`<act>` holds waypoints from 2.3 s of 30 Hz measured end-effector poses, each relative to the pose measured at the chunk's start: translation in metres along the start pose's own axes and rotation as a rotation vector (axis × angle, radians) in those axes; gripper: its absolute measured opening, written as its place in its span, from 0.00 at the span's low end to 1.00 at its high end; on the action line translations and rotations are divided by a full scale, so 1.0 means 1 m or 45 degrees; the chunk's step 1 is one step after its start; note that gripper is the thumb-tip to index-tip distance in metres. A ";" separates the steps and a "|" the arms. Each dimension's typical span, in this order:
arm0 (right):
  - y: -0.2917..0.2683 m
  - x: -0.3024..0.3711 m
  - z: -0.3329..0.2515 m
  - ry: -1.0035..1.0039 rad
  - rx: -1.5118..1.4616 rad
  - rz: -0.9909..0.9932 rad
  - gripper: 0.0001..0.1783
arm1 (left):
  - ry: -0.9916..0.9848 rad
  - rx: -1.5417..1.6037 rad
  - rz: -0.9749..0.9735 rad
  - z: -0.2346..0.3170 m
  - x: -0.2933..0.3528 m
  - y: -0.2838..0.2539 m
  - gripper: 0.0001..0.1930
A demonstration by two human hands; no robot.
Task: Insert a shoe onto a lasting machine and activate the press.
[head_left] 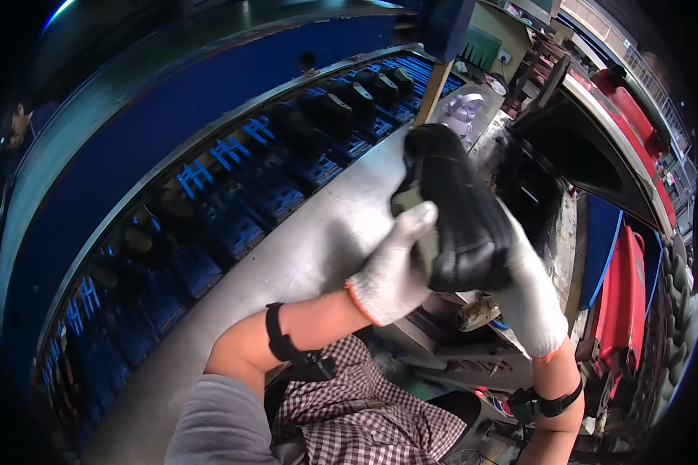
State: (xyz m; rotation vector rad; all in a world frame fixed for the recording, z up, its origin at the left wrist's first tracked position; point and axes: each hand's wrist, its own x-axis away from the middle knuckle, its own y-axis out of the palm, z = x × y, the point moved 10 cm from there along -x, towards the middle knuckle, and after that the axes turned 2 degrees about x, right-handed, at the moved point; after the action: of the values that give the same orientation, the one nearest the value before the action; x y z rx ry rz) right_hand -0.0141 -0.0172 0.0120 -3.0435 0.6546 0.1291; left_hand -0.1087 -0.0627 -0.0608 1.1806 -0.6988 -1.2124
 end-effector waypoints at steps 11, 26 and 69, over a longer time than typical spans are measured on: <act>-0.098 0.122 -0.068 -0.332 0.793 0.859 0.37 | 0.575 -0.995 1.214 0.265 0.013 -0.232 0.17; -0.107 0.136 -0.039 -0.292 0.787 0.870 0.26 | 0.793 -2.767 1.955 0.353 0.112 -0.219 0.52; -0.266 -0.027 0.027 0.390 0.912 0.922 0.61 | 0.875 -1.890 -0.494 0.053 -0.064 0.175 0.36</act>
State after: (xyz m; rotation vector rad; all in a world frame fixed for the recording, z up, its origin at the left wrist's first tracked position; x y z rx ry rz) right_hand 0.0687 0.2377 -0.0100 -2.0465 1.4189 -0.4627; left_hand -0.1158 -0.0311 0.1299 0.3328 0.9129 -1.0912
